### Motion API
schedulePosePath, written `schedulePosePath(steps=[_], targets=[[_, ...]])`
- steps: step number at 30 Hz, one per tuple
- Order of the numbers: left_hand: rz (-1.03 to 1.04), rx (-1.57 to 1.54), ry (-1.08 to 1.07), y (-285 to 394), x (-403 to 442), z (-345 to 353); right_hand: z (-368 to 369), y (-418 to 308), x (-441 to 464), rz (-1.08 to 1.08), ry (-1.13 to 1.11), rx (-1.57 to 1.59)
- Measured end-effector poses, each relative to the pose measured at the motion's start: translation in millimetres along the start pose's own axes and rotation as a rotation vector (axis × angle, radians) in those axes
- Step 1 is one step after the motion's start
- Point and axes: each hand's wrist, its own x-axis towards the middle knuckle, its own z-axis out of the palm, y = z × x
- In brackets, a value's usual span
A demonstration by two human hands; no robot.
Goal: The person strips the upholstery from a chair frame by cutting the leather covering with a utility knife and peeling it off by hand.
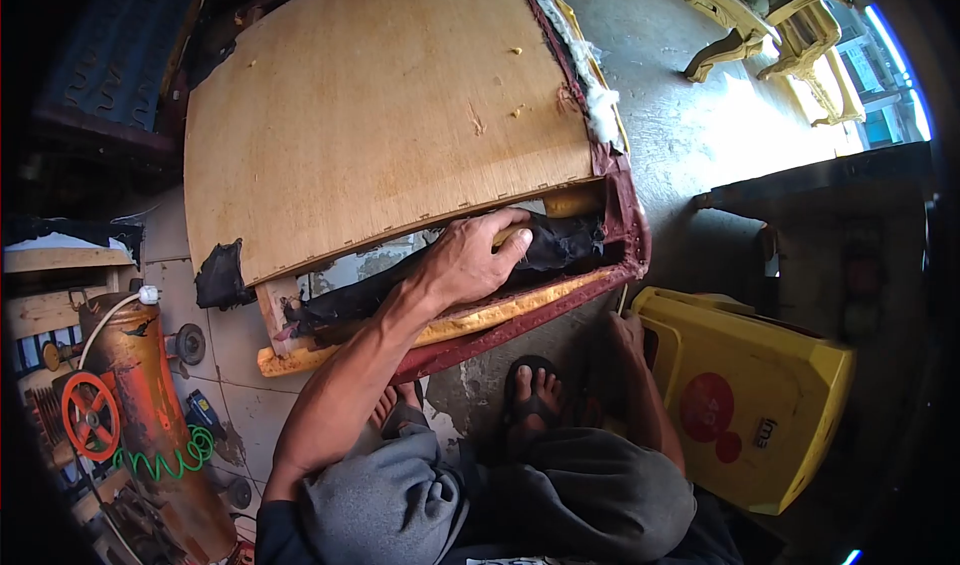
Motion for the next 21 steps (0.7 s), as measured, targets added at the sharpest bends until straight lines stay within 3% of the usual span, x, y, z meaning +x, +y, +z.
schedulePosePath(steps=[1,2,4,6,8,10,12,16,17,21], targets=[[0.004,-0.011,0.004,-2.4,1.4,-0.1,-4.2,7.1,0.5,0.049,-0.111,0.299],[0.029,-0.003,-0.007,-5.8,2.3,-0.6,-11.2,-2.0,-16.4,0.047,-0.105,0.289],[0.053,-0.003,-0.005,-9.3,3.0,-2.7,-35.9,-30.7,-61.4,-0.059,0.032,1.026],[0.043,-0.015,-0.026,-9.2,1.5,-2.0,-85.1,-85.2,-89.2,-0.302,0.116,1.036],[0.044,-0.067,-0.054,-15.7,3.0,0.1,-146.9,-168.8,-137.0,-0.438,0.073,0.699],[0.046,-0.115,-0.070,-16.6,5.8,-1.8,-182.2,-224.4,-146.7,-0.701,0.172,0.173],[-0.012,-0.116,-0.099,-13.4,5.4,-6.3,-197.0,-273.2,-143.3,-1.204,0.293,-0.329],[0.030,-0.099,-0.058,-22.7,7.0,-1.1,-193.1,-344.0,-165.3,-1.115,-0.019,-0.650],[0.035,-0.099,-0.055,-21.4,6.5,-1.9,-191.8,-344.5,-153.2,-1.272,-0.040,-0.689],[0.013,-0.111,-0.070,-21.1,5.6,-0.1,-195.8,-357.1,-150.2,-1.288,-0.066,-1.036]])
